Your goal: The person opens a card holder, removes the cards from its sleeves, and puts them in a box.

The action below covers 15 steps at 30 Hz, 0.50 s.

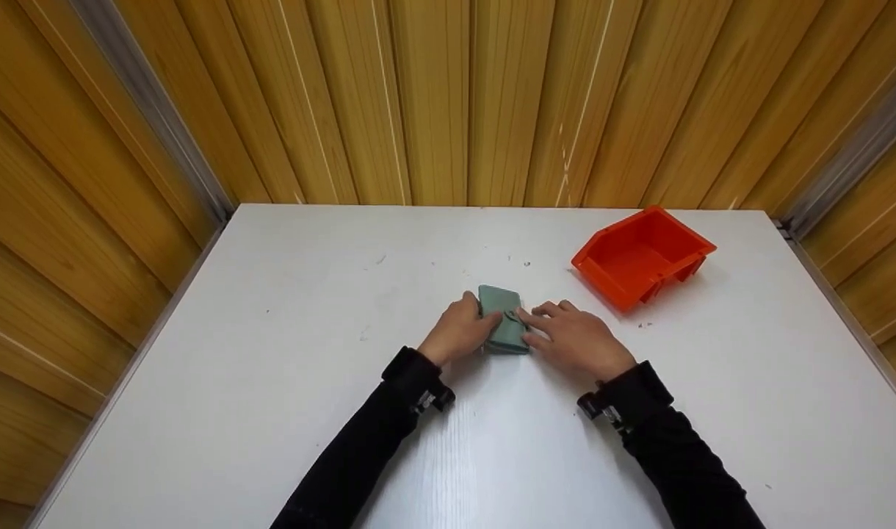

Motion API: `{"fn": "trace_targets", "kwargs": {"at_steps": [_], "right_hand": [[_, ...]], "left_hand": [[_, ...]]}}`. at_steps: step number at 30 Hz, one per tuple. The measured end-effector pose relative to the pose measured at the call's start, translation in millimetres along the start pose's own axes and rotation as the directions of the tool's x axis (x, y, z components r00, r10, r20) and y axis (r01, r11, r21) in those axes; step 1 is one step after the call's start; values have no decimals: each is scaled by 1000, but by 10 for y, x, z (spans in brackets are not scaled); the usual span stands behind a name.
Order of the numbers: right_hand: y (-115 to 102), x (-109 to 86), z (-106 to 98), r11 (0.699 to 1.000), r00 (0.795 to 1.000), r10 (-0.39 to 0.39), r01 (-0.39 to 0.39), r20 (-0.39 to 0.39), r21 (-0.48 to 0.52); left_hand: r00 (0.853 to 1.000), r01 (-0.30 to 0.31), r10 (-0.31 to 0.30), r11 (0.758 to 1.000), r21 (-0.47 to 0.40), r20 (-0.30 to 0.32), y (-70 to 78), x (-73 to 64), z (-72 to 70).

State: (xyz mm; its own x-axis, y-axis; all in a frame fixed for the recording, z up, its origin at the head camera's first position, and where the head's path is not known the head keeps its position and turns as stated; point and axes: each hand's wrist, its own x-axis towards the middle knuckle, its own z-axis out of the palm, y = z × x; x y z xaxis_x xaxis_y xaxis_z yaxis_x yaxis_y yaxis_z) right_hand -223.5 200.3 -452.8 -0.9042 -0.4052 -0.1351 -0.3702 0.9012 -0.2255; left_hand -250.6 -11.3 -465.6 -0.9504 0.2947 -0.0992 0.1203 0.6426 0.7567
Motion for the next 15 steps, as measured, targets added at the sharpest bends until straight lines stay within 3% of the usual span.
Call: {"fn": "trace_targets", "kwargs": {"at_steps": [5, 11, 15], "right_hand": [[-137, 23, 52, 999, 994, -1, 5, -106, 38], [-255, 58, 115, 996, 967, 29, -6, -253, 89], [-228, 98, 131, 985, 962, 97, -57, -256, 161]], "left_hand": [[997, -52, 48, 996, -72, -60, 65, 12, 88], [984, -90, 85, 996, -23, -158, 213, 40, 176], [980, -93, 89, 996, -14, -180, 272, 60, 208]]}}
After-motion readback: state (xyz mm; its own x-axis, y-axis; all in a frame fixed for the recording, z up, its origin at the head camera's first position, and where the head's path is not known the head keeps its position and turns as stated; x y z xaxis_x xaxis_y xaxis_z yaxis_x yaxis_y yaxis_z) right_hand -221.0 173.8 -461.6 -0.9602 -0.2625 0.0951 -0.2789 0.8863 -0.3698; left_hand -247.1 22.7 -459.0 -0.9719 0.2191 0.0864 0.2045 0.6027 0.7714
